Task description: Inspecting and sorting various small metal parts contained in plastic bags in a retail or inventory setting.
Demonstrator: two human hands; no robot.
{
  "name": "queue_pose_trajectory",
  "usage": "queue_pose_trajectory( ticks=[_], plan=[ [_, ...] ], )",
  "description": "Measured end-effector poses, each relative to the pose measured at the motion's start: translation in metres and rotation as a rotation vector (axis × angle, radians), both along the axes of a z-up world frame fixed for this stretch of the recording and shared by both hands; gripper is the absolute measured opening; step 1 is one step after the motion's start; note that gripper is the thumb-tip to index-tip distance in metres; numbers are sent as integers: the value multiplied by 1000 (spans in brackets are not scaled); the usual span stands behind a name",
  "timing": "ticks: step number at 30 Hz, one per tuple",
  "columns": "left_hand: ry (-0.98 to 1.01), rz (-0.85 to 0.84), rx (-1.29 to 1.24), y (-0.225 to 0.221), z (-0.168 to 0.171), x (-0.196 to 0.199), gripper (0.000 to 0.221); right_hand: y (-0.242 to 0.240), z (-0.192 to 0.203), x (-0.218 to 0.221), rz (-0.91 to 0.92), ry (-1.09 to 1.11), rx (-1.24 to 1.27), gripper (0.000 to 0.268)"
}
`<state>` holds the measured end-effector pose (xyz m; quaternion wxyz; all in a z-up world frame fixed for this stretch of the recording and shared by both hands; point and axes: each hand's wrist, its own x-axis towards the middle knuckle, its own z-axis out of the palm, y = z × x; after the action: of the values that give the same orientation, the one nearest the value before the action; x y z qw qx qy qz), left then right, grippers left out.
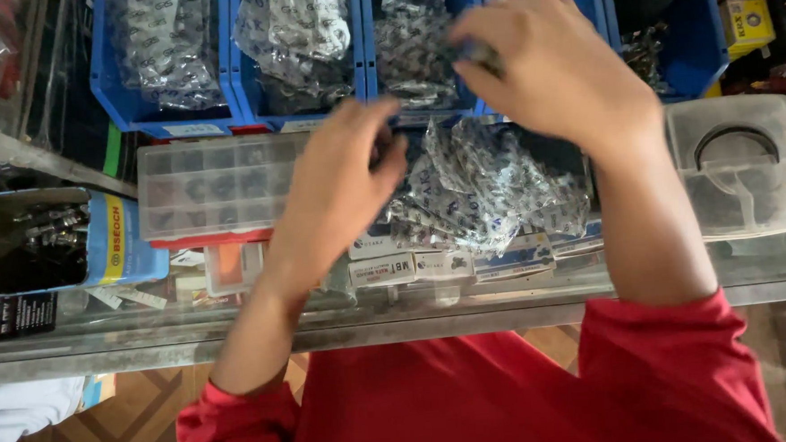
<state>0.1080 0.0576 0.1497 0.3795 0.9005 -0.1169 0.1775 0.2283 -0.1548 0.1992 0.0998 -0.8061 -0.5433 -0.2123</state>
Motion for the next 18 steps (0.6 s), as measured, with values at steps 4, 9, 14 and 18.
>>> queue_pose_trajectory(
  ticks=[4, 9, 14, 18],
  plan=[
    [99, -11, 82, -14, -28, -19, 44, -16, 20, -45, -107, 430, -94, 36],
    [266, 18, 72, -22, -45, -20, 50, -24, -22, -77, -333, 546, -340, 72],
    [316, -9, -49, -16, -44, -25, 51, -27, -48, -98, -329, 508, -4, 65],
    [255, 16, -75, -19, -36, -48, 52, -29, -55, -105, -332, 472, -23, 76]
  ],
)
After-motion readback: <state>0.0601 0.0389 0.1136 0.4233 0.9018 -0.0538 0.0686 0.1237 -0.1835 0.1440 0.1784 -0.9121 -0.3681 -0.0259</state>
